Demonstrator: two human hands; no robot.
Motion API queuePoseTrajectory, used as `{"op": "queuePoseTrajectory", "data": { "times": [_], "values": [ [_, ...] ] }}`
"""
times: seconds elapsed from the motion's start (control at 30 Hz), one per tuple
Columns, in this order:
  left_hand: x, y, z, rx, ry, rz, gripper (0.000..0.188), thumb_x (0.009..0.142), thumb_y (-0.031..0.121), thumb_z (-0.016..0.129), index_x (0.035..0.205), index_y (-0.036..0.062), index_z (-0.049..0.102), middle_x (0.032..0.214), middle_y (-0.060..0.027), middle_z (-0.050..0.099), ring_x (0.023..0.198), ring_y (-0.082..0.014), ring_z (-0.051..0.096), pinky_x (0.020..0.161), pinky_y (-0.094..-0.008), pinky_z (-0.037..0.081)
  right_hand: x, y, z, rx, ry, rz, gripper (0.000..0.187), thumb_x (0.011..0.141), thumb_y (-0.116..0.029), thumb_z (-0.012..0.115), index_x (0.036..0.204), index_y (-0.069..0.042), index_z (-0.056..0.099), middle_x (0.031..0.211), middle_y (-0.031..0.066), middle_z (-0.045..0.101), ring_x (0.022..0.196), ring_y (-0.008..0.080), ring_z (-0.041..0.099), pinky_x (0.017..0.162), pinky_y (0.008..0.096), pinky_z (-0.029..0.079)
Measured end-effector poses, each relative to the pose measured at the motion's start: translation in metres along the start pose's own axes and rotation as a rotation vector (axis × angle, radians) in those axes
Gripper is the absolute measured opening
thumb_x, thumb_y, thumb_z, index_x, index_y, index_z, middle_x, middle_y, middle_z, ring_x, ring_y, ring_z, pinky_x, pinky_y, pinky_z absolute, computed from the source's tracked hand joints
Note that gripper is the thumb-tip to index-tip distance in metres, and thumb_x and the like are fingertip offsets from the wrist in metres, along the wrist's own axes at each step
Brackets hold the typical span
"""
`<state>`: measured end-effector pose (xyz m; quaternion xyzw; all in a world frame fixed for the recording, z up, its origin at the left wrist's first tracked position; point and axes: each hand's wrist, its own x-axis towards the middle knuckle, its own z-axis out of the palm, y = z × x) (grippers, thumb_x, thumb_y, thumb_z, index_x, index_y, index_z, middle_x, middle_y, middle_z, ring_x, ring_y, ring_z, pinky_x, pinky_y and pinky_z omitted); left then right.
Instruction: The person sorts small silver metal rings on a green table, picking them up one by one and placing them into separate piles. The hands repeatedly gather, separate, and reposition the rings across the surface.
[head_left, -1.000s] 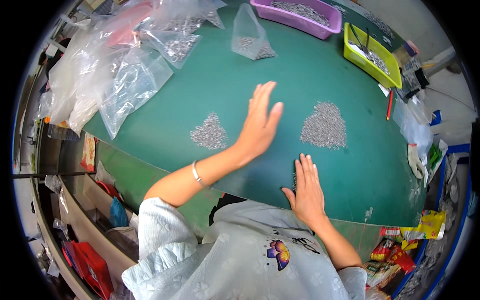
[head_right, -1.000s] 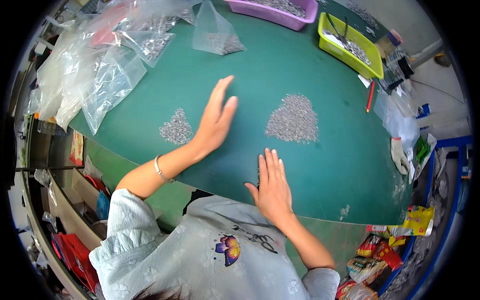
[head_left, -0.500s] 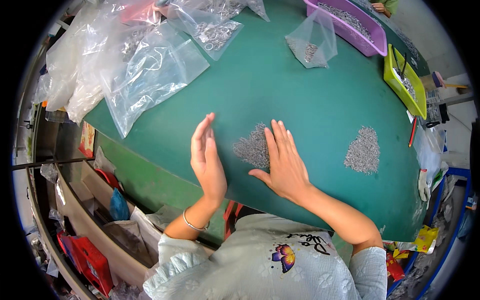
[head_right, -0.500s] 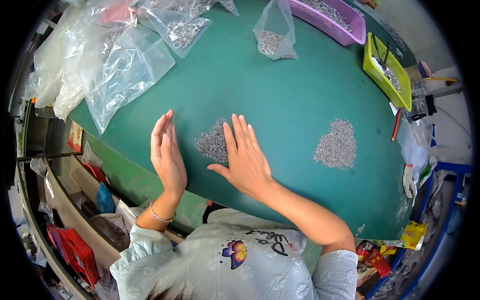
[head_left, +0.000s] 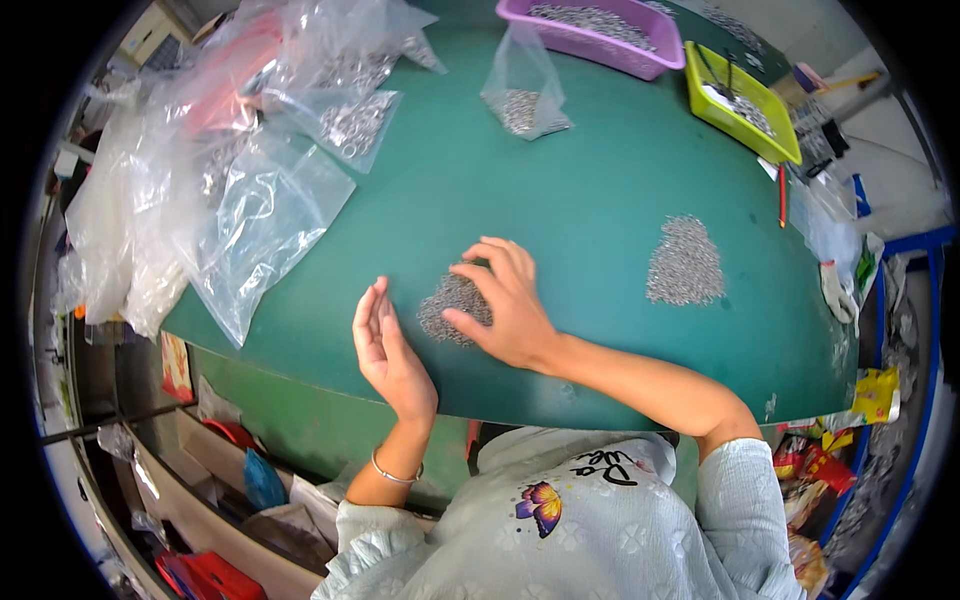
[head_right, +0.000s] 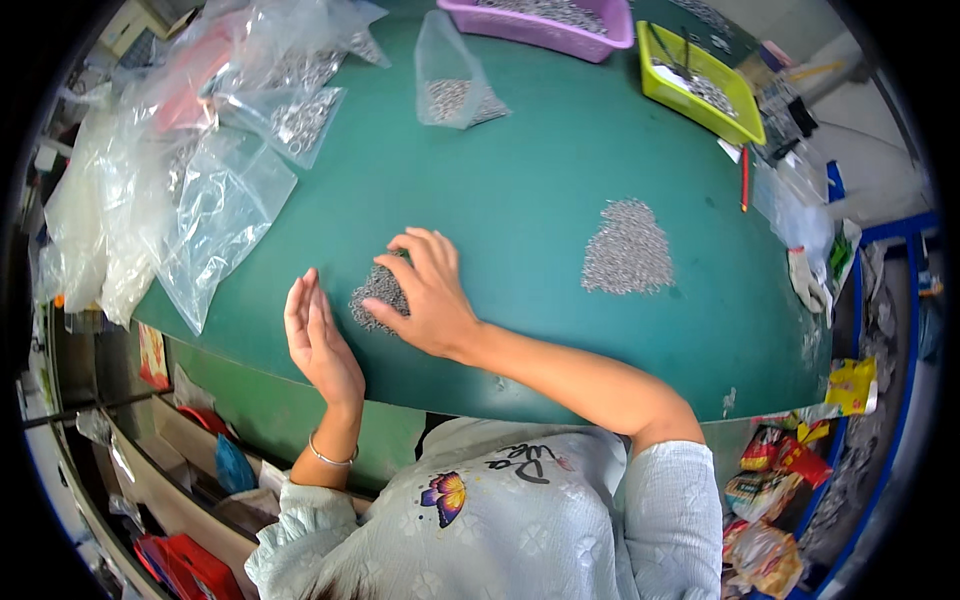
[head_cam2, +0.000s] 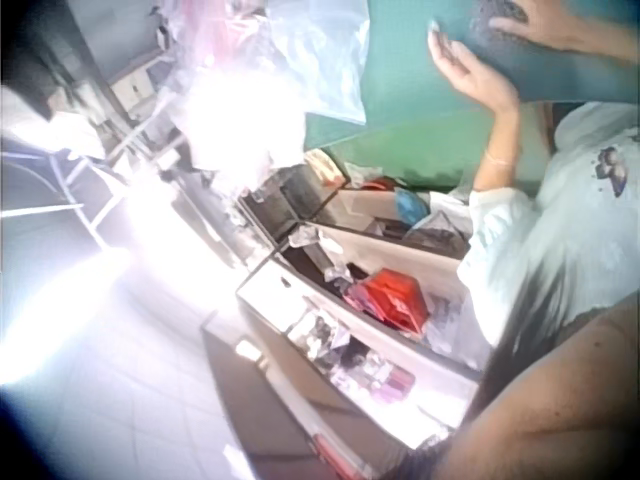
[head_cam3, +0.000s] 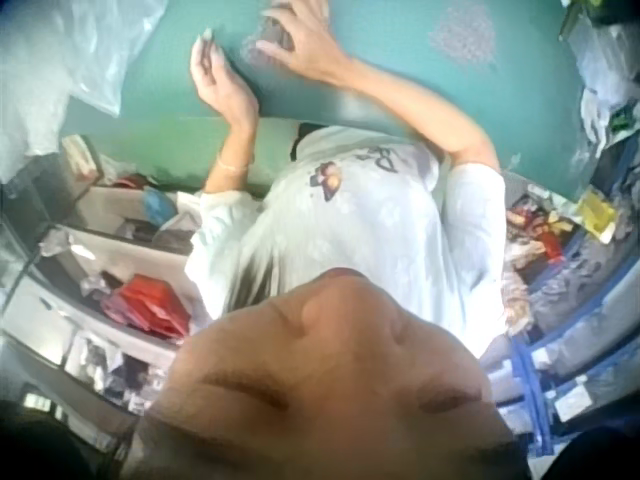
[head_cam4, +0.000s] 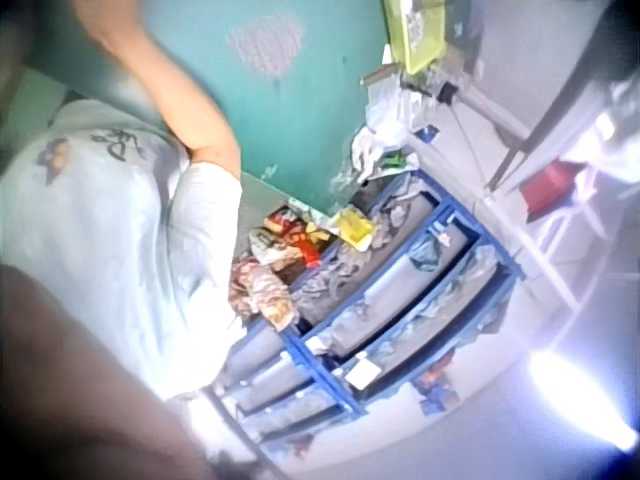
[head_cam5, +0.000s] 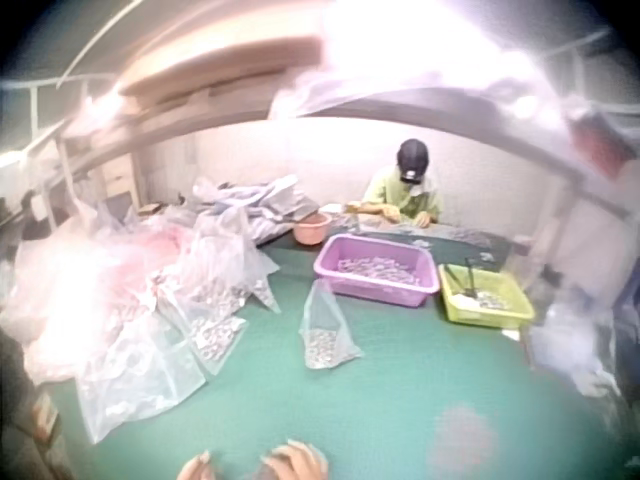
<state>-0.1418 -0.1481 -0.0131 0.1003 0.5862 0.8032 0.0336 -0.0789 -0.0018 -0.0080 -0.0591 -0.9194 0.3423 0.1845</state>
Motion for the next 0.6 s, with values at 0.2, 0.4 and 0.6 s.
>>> {"op": "queuePoseTrajectory", "data": {
  "times": [0.2, 0.4, 0.6],
  "values": [
    [-0.047, 0.012, 0.028, 0.042, -0.351, 0.150, 0.039, 0.098, -0.005, 0.043, 0.137, -0.0077, 0.044, 0.138, -0.0215, 0.052, 0.136, -0.0305, 0.046, 0.118, -0.0446, 0.030, -0.048, -0.072, -0.150, 1.207, 0.074, 0.561, 0.034, 0.107, -0.027, 0.045, 0.124, -0.001, 0.057, 0.114, 0.0052, 0.058, 0.109, 0.0138, 0.052, 0.095, 0.0300, 0.041],
    [-0.080, 0.012, 0.083, -0.025, -0.484, 0.113, 0.041, 0.097, -0.006, 0.046, 0.138, -0.0058, 0.044, 0.136, -0.0178, 0.055, 0.132, -0.0262, 0.049, 0.116, -0.0403, 0.032, -0.083, -0.163, -0.257, 0.672, -0.190, 0.244, 0.031, 0.100, -0.017, 0.049, 0.122, 0.005, 0.053, 0.107, 0.0188, 0.062, 0.101, 0.0260, 0.060, 0.088, 0.0403, 0.045],
    [-0.107, 0.015, 0.109, 0.089, -0.527, 0.268, 0.045, 0.096, -0.005, 0.048, 0.141, -0.0033, 0.041, 0.136, -0.0165, 0.053, 0.133, -0.0249, 0.047, 0.117, -0.0399, 0.030, -0.132, -0.211, -0.200, 0.819, 0.116, -0.054, 0.060, 0.094, -0.025, 0.064, 0.142, -0.004, 0.035, 0.128, 0.0131, 0.050, 0.121, 0.0262, 0.047, 0.108, 0.0487, 0.028]
  ]
}}
